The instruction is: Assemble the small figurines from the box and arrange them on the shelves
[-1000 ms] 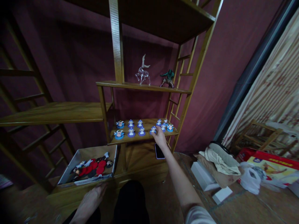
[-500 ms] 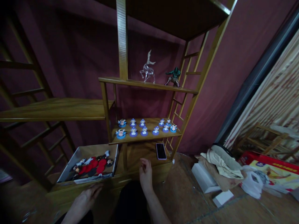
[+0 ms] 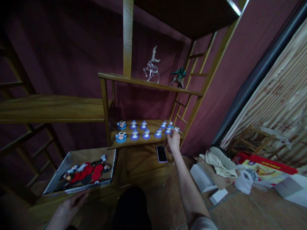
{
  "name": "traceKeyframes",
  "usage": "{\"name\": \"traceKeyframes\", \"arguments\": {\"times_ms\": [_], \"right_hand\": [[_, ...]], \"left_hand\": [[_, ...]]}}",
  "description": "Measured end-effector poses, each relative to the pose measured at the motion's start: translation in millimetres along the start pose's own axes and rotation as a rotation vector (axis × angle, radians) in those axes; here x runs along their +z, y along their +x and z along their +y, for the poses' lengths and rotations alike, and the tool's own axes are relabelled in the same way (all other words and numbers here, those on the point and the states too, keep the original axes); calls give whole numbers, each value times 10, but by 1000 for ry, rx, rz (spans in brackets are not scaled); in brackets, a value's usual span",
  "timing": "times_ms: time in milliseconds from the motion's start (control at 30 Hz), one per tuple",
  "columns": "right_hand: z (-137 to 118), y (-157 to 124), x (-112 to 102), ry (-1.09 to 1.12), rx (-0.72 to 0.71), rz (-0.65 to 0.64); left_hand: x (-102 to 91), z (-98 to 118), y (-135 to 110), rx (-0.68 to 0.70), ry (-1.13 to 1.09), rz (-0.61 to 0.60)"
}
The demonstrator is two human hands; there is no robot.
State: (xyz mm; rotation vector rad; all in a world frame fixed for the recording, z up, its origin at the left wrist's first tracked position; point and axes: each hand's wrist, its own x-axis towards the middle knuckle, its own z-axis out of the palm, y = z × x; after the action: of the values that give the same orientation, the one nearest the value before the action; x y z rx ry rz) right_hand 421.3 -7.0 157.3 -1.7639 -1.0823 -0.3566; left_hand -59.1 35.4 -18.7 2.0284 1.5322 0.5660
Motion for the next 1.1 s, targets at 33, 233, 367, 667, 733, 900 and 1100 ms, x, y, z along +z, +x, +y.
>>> {"name": "traceKeyframes", "arguments": {"times_ms": [33, 233, 367, 667, 733, 900, 1100], "right_hand": [[18, 47, 20, -43, 6, -19], [11, 110, 158, -161, 95, -11], [2, 117, 206, -178, 111, 32], [-31, 51, 112, -139, 80, -30], [-40, 17, 78, -120, 72, -36], [-63, -24, 36, -85, 59, -6], [-10, -31, 39, -61, 96, -45]], "left_hand": [[23, -10, 8, 2, 5, -1], [183, -37, 19, 61, 43, -14], [182, 9, 14, 75, 52, -43], [224, -61, 31, 93, 74, -28], [230, -61, 18, 115, 73, 4], [127, 93, -29, 99, 103, 21], [12, 234, -67, 118, 139, -43]]}}
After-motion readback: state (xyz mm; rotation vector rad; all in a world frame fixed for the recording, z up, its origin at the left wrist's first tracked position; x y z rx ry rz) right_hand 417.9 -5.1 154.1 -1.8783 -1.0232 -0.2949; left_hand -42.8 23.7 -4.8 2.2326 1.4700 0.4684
